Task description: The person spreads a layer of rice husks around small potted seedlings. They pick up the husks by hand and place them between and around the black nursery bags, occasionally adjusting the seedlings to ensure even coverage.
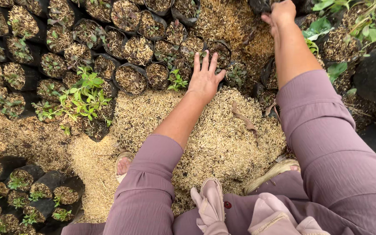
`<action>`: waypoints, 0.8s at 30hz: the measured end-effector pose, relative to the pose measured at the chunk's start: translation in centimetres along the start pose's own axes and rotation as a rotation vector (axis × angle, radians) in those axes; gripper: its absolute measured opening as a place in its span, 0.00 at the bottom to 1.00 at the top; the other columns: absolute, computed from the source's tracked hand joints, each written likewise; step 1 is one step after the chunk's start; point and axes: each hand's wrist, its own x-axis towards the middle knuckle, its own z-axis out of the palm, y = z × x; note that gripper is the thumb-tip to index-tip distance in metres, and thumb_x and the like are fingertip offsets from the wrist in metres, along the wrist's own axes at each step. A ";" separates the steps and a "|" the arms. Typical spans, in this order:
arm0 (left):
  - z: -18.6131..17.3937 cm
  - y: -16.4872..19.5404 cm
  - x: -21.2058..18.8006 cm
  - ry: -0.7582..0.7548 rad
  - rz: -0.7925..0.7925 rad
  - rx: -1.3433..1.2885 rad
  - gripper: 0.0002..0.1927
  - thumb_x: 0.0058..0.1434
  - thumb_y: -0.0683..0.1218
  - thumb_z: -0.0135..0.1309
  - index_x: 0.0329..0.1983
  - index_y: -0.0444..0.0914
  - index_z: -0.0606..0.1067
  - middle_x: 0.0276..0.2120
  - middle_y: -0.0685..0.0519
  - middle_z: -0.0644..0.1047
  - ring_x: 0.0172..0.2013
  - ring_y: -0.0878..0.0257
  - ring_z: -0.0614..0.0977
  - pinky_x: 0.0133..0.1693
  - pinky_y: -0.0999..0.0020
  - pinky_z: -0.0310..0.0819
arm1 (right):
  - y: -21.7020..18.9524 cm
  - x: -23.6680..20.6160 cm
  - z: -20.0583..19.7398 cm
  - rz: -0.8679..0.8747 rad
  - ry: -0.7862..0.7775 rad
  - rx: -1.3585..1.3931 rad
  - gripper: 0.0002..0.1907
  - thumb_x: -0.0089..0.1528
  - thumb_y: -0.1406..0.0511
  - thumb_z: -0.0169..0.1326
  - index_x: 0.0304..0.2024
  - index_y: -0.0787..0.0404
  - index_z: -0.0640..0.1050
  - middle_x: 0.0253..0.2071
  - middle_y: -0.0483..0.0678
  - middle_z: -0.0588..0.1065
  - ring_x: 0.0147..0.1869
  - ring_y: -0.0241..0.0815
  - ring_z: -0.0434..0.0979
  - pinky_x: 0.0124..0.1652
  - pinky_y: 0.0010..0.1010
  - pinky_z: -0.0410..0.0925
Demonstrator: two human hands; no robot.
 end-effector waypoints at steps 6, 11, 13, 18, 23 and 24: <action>0.3 0.0 0.1 -0.022 -0.005 0.020 0.35 0.65 0.37 0.38 0.74 0.56 0.60 0.76 0.38 0.44 0.74 0.36 0.44 0.68 0.31 0.26 | 0.3 -1.3 -3.4 -0.188 -0.104 -0.180 0.02 0.69 0.73 0.47 0.40 0.65 0.68 0.40 0.52 0.77 0.39 0.42 0.88 0.36 0.28 0.80; 0.4 0.1 0.1 -0.013 -0.007 0.019 0.36 0.65 0.36 0.39 0.75 0.56 0.60 0.76 0.38 0.43 0.74 0.36 0.44 0.68 0.32 0.27 | 1.4 -3.9 -5.2 -0.281 -0.406 -0.747 0.03 0.67 0.70 0.53 0.43 0.64 0.75 0.41 0.50 0.75 0.46 0.46 0.80 0.43 0.43 0.75; 0.2 0.1 0.1 -0.026 -0.009 0.008 0.37 0.64 0.35 0.39 0.75 0.56 0.60 0.76 0.38 0.43 0.74 0.36 0.43 0.68 0.32 0.27 | 2.8 -5.3 -4.3 -0.219 -0.528 -0.994 0.06 0.68 0.68 0.52 0.47 0.61 0.76 0.41 0.50 0.75 0.45 0.48 0.77 0.45 0.47 0.73; 0.1 0.1 0.0 -0.038 -0.001 0.028 0.38 0.63 0.33 0.40 0.74 0.57 0.60 0.76 0.38 0.42 0.74 0.36 0.42 0.68 0.33 0.28 | 4.0 -5.2 -3.1 -0.339 -0.578 -1.093 0.10 0.67 0.66 0.53 0.50 0.62 0.77 0.43 0.54 0.77 0.42 0.45 0.77 0.45 0.42 0.72; 0.4 0.2 0.1 -0.012 0.003 0.013 0.36 0.64 0.34 0.41 0.74 0.56 0.61 0.76 0.37 0.42 0.74 0.35 0.43 0.69 0.33 0.28 | 4.0 -5.2 -2.9 -0.589 -0.532 -1.078 0.14 0.66 0.68 0.54 0.53 0.63 0.78 0.47 0.58 0.79 0.47 0.52 0.80 0.47 0.44 0.73; 0.5 0.2 0.1 -0.009 0.003 0.009 0.36 0.65 0.35 0.41 0.74 0.56 0.61 0.77 0.37 0.42 0.74 0.35 0.43 0.69 0.33 0.28 | 3.7 -5.3 -2.8 -0.471 -0.557 -1.140 0.12 0.67 0.67 0.54 0.53 0.64 0.78 0.46 0.59 0.80 0.46 0.53 0.81 0.47 0.45 0.73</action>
